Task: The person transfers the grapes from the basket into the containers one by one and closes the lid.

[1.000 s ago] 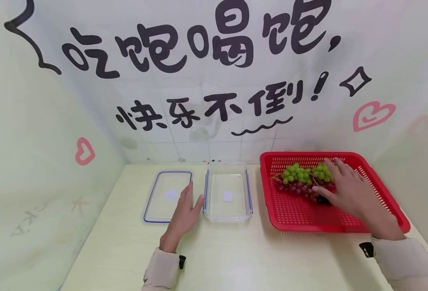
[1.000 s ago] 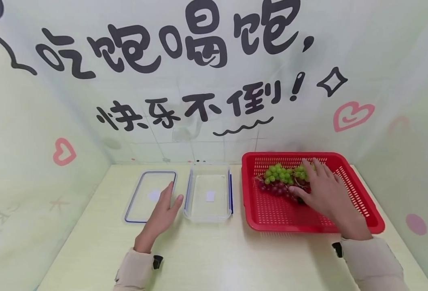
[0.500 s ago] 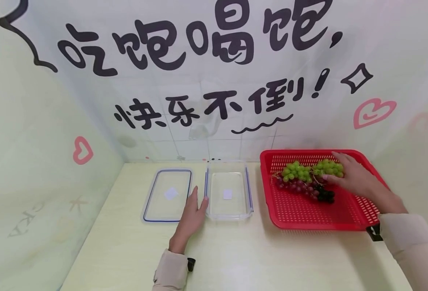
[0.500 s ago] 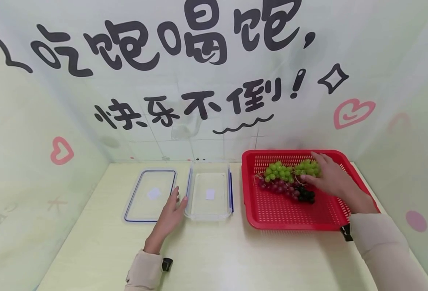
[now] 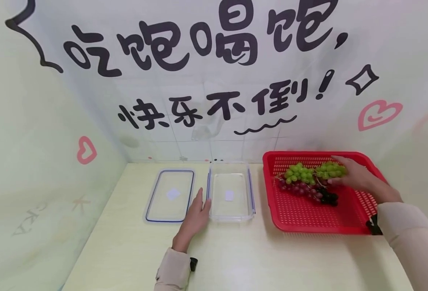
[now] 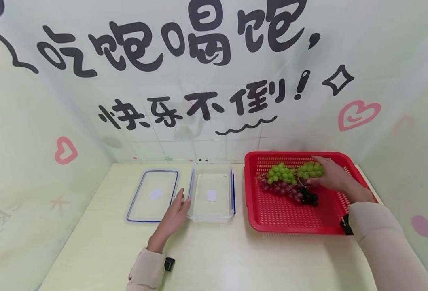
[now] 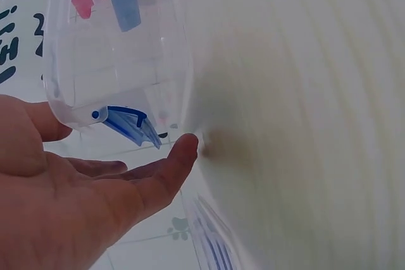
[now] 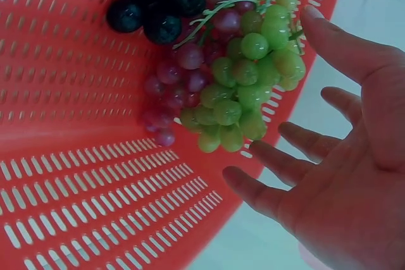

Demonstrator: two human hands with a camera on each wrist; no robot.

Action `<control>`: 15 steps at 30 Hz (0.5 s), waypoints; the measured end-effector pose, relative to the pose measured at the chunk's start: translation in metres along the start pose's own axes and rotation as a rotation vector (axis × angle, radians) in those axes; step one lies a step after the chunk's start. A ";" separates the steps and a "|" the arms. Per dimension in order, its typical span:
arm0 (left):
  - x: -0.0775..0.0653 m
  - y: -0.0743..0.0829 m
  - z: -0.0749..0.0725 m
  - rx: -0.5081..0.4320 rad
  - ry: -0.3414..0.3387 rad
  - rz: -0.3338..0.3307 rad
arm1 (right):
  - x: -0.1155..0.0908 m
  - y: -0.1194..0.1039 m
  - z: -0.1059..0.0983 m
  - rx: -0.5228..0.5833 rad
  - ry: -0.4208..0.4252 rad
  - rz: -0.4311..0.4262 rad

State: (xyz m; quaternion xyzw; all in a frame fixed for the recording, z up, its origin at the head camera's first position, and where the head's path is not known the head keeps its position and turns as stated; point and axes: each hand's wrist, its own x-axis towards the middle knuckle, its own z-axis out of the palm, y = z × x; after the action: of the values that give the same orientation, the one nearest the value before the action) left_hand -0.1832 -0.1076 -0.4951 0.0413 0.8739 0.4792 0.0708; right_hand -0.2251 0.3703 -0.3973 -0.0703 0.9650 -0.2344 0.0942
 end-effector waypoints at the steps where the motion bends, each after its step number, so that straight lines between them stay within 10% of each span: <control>1: 0.000 0.000 -0.001 -0.004 -0.003 0.000 | 0.001 0.001 0.000 -0.001 -0.006 -0.005; 15: 0.002 0.004 -0.004 -0.088 -0.022 -0.059 | 0.014 0.007 0.003 0.035 -0.097 0.044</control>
State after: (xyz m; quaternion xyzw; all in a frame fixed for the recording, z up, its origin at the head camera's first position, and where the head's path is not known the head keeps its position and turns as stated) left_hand -0.1860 -0.1090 -0.4897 0.0176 0.8519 0.5145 0.0963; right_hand -0.2389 0.3728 -0.4051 -0.0588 0.9564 -0.2453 0.1473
